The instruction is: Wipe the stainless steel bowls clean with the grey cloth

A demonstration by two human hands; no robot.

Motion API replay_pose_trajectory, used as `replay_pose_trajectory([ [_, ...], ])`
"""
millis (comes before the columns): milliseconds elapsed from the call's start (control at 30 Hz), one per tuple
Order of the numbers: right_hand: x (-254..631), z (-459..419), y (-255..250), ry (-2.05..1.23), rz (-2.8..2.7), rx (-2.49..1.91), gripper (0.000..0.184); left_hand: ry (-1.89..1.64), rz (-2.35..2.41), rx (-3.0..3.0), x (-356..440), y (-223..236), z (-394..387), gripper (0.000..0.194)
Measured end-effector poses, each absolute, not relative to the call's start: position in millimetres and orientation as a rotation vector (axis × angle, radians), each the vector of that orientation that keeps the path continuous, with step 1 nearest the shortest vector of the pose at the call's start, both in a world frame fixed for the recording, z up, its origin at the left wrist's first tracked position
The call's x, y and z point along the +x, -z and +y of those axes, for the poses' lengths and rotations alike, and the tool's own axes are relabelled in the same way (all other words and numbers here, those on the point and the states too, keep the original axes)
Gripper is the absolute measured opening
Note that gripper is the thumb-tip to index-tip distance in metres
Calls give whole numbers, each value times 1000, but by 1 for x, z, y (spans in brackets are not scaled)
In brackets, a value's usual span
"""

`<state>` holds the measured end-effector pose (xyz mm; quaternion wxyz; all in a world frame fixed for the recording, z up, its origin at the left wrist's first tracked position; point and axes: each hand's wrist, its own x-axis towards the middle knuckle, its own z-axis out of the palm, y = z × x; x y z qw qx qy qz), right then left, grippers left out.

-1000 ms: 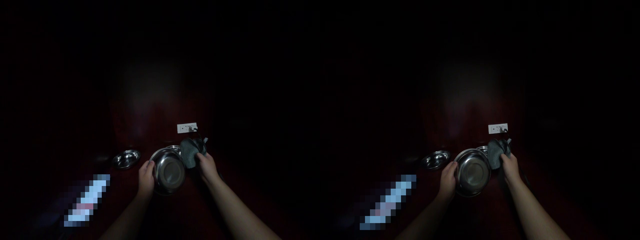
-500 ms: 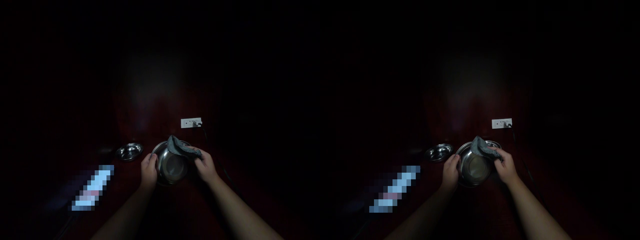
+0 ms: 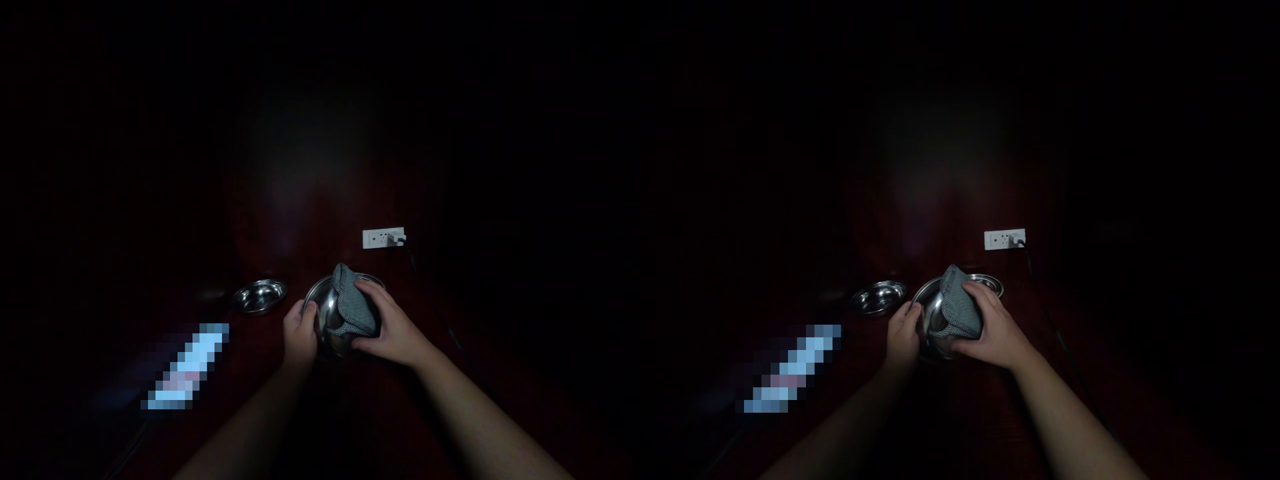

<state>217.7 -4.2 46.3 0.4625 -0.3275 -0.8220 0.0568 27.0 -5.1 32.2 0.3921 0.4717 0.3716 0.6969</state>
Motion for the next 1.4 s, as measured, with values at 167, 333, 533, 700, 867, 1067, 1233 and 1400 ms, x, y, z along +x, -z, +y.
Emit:
replay_pose_trajectory([
  [167,213,-4,-44,-106,-2021,-848,78,-1755,974,1184,28,-35,-8,25],
  [333,218,0,-45,-331,-1742,-746,51,-1789,1025,1275,25,-39,-9,24],
  [533,228,20,-40,-516,-1210,-976,22,-1721,1037,1517,11,-46,-6,21],
  [700,230,29,-38,-535,-1123,-997,24,-1717,1011,1553,7,-49,-5,21],
  [867,221,13,-49,-459,-1341,-962,27,-1701,1030,1574,10,-44,-5,20],
  [1067,215,3,-54,-443,-1480,-921,30,-1697,1074,1563,12,-44,-7,22],
  [1233,222,6,-50,-363,-1431,-1012,12,-1704,1045,1581,15,-48,-13,20],
  [1400,227,7,-50,-269,-1320,-1042,11,-1708,976,1628,14,-51,-17,19],
])
